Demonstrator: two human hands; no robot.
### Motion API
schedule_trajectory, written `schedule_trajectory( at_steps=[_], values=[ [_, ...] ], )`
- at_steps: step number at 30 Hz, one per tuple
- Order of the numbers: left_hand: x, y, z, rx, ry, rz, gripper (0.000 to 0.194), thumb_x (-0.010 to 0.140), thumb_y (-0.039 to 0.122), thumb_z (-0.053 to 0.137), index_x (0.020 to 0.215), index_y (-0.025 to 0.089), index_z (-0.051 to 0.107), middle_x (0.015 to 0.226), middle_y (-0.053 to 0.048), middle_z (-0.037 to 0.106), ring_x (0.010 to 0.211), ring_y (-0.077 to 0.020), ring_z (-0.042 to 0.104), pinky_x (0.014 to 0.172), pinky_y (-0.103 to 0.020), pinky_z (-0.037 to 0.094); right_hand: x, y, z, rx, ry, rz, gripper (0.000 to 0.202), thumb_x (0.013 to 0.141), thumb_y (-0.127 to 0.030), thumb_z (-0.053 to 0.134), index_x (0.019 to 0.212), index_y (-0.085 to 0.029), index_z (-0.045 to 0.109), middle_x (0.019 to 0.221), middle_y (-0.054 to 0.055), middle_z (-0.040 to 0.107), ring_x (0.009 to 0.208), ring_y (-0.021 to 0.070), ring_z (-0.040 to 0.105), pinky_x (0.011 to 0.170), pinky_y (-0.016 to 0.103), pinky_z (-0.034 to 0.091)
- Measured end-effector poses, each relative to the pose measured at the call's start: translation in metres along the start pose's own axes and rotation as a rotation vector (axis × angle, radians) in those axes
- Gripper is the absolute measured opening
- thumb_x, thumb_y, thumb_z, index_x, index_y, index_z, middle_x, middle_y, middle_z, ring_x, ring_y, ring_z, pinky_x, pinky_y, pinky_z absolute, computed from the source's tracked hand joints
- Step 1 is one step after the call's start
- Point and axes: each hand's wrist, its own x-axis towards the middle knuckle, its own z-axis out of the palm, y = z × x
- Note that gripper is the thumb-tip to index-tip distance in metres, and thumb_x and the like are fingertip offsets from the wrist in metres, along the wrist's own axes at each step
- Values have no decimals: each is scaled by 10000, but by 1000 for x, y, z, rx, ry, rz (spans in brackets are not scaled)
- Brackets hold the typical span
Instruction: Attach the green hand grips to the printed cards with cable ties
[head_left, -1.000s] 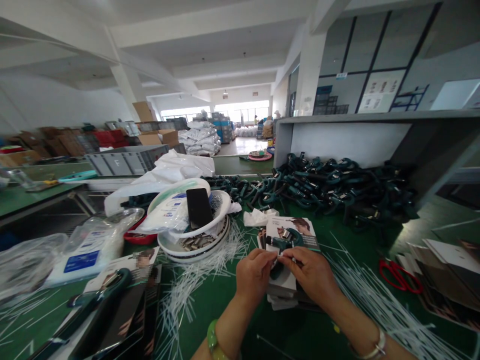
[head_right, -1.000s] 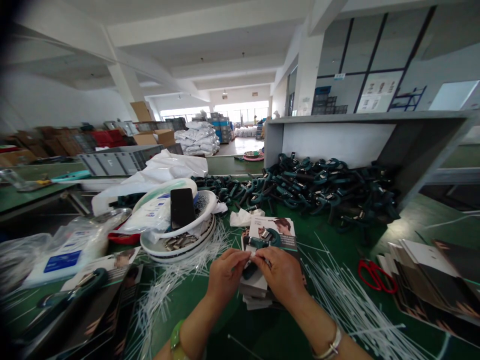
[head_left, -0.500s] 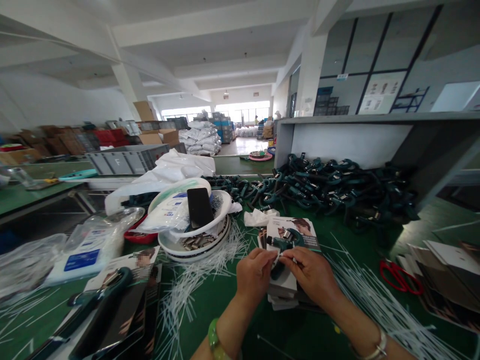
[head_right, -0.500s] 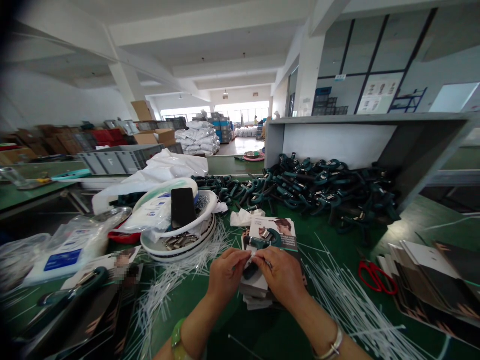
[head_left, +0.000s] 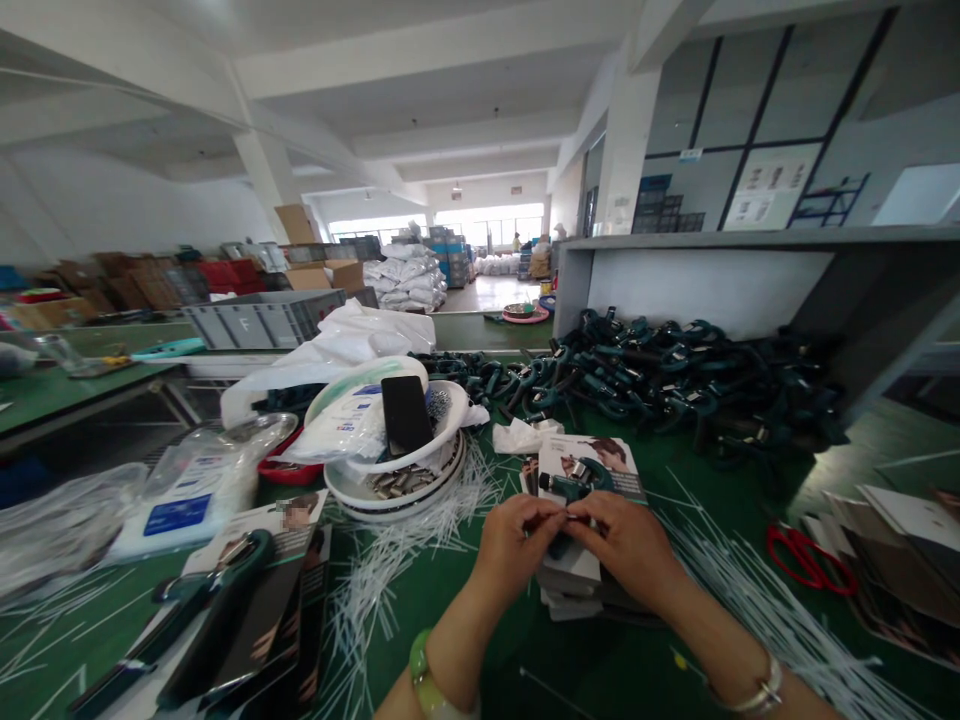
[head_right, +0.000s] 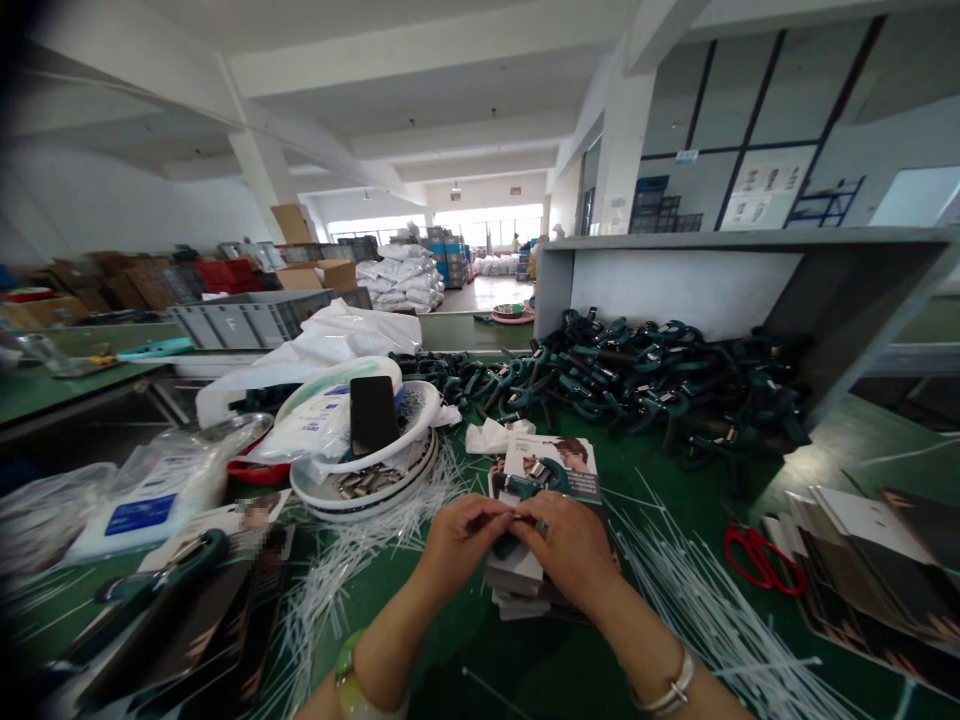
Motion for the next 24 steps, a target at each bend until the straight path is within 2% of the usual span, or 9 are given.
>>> schedule_trajectory(
  at_steps=[4,6,8,11,14,17,19,22,24],
  values=[
    [2,-2,0,-52,-60,-70,139,805,262,577,828,188,692,766,-18,663,686,-124,583,636,-216,450,-2,9,4,184,125,-115,173,834,-284,560,957,-217,660,845,29,677,753,156,618,674,271,486],
    [2,-2,1,-57,-75,-59,134,798,256,581,829,181,688,777,-21,654,685,-120,572,641,-216,446,-2,11,4,221,187,-205,154,857,-248,521,907,-212,662,864,37,675,817,156,616,726,272,485],
    [2,0,3,-68,-86,-43,144,802,267,573,828,176,681,812,-28,647,699,-119,566,639,-214,444,-1,9,3,195,220,-241,144,860,-232,514,857,-207,655,821,33,668,794,155,609,707,272,481],
    [5,7,3,-53,-83,-39,139,794,280,573,833,187,669,874,-24,637,718,-116,559,654,-217,449,0,6,3,122,277,-265,140,862,-220,506,790,-194,624,733,23,636,728,154,584,655,271,460],
    [10,14,1,61,-72,-70,105,766,225,581,827,226,666,907,5,627,729,-113,554,705,-233,453,0,6,6,84,445,-252,135,865,-210,490,774,-183,586,720,24,608,717,153,563,652,272,442],
    [10,16,0,157,-57,-96,141,754,212,585,846,268,676,933,15,619,827,-136,561,759,-253,450,1,9,10,94,602,-149,122,865,-230,492,775,-182,559,723,21,592,688,147,551,622,262,429],
    [5,13,1,166,-32,-109,162,769,248,583,900,276,675,967,5,616,873,-146,562,770,-259,452,2,10,12,119,598,-114,134,868,-256,489,773,-186,554,751,27,603,711,153,559,611,258,427],
    [-5,8,4,164,-31,-124,237,796,312,566,1015,259,639,1003,-9,617,809,-135,575,731,-256,460,3,8,11,194,458,-95,163,885,-286,461,804,-196,570,825,30,639,757,155,581,622,252,435],
    [-10,7,5,225,-34,-130,239,819,347,535,1016,255,634,966,-7,629,775,-136,580,708,-260,453,-1,7,9,236,361,-84,182,894,-292,447,821,-201,586,791,16,644,706,140,584,609,241,435]
  ],
)
